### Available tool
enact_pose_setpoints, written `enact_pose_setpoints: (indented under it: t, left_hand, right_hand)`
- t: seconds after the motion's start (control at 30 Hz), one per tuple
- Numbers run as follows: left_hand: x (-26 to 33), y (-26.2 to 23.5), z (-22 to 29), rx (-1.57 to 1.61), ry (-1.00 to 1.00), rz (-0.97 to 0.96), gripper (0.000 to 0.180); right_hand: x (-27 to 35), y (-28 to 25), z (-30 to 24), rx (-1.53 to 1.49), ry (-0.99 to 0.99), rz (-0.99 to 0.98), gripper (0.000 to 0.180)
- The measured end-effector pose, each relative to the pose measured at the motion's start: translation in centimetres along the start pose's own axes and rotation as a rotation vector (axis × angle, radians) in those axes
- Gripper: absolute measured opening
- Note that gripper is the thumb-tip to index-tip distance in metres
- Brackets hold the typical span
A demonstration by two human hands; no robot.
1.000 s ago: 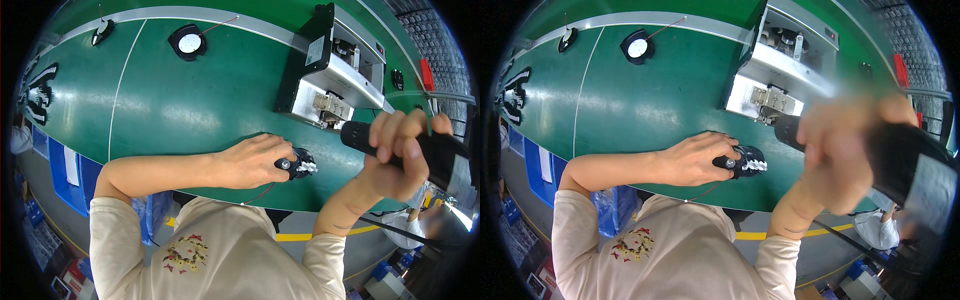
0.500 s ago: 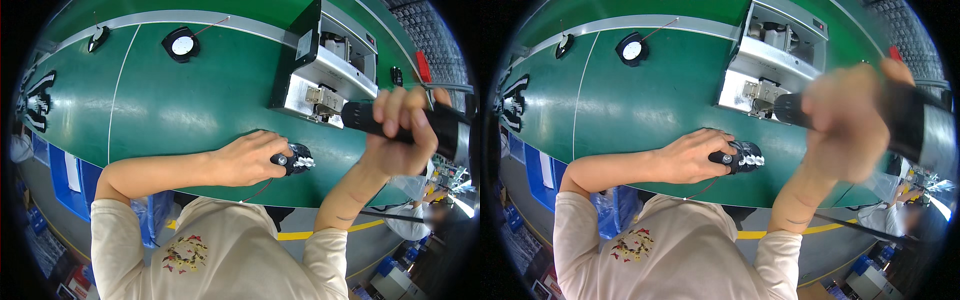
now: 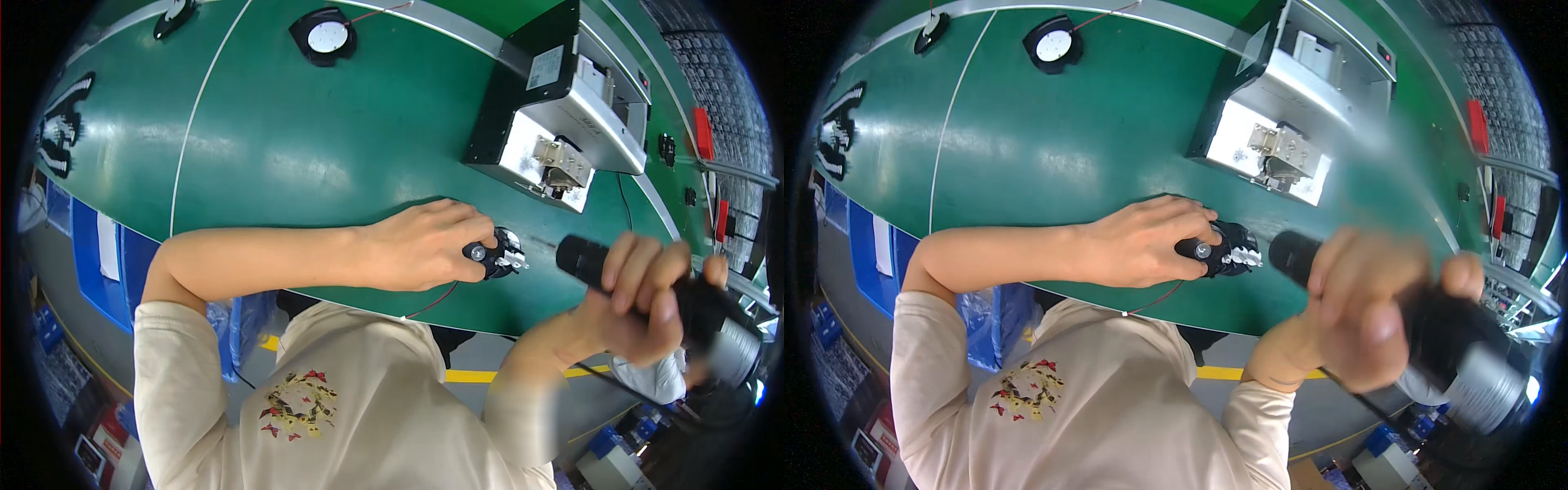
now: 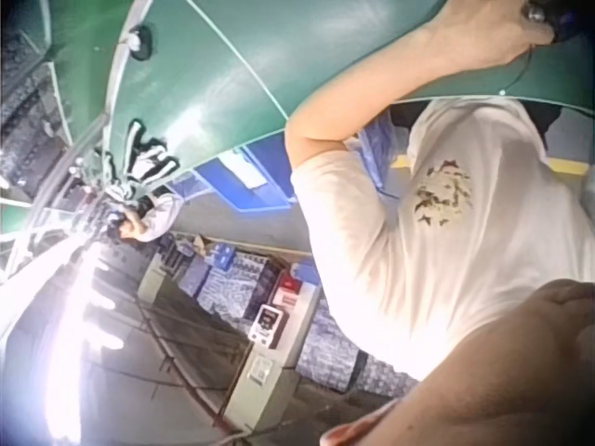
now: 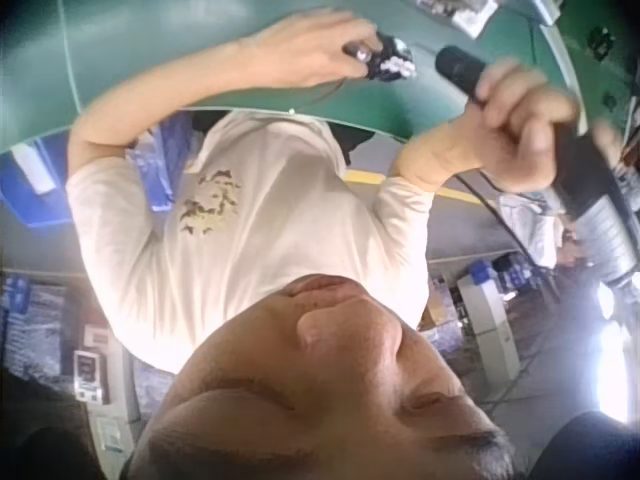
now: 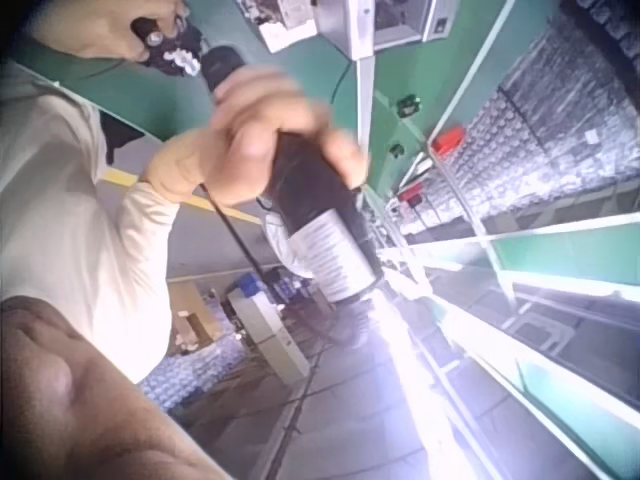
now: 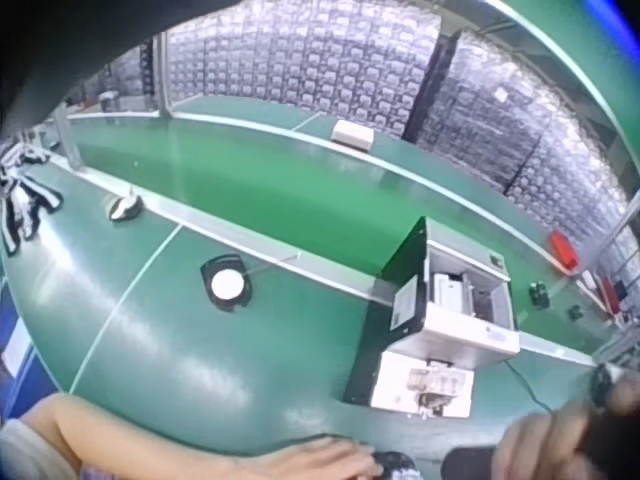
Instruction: Assembling long LED light fixtures on a factory line using an electric screwdriver to attach components.
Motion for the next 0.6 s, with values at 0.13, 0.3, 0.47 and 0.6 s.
enact_pose_setpoints:
  t: [0.13,0.3,0.47,0.6]
  left_hand:
    - [0.2,-0.1,-0.1,-0.017,-0.005,-0.008,0.013]
    - [0.2,-0.2,-0.1,-0.007,-0.015,0.002,0.013]
    - [0.2,-0.1,0.0,-0.009,-0.019,0.005,0.013]
    - [0.1,0.0,0.0,0.006,-0.018,0.02,0.013]
  right_hand:
    - [1.8,0.6,0.2,-0.007,0.0,-0.022,0.049]
    - [2.5,0.6,2.2,0.023,0.039,0.045,0.044]
    - [2.9,0.9,2.7,0.018,0.028,0.092,0.044]
    - [3.0,0.0,1.8,0.053,0.136,-0.126,0.043]
Point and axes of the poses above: each hand's wrist, its own x-axis away from the middle knuckle, its own y-axis out of the palm, z = x × y, the point moved 3 cm from there along -x, towards the middle knuckle, and after that the axes turned 2 degrees about x, right-handed, at the moved point
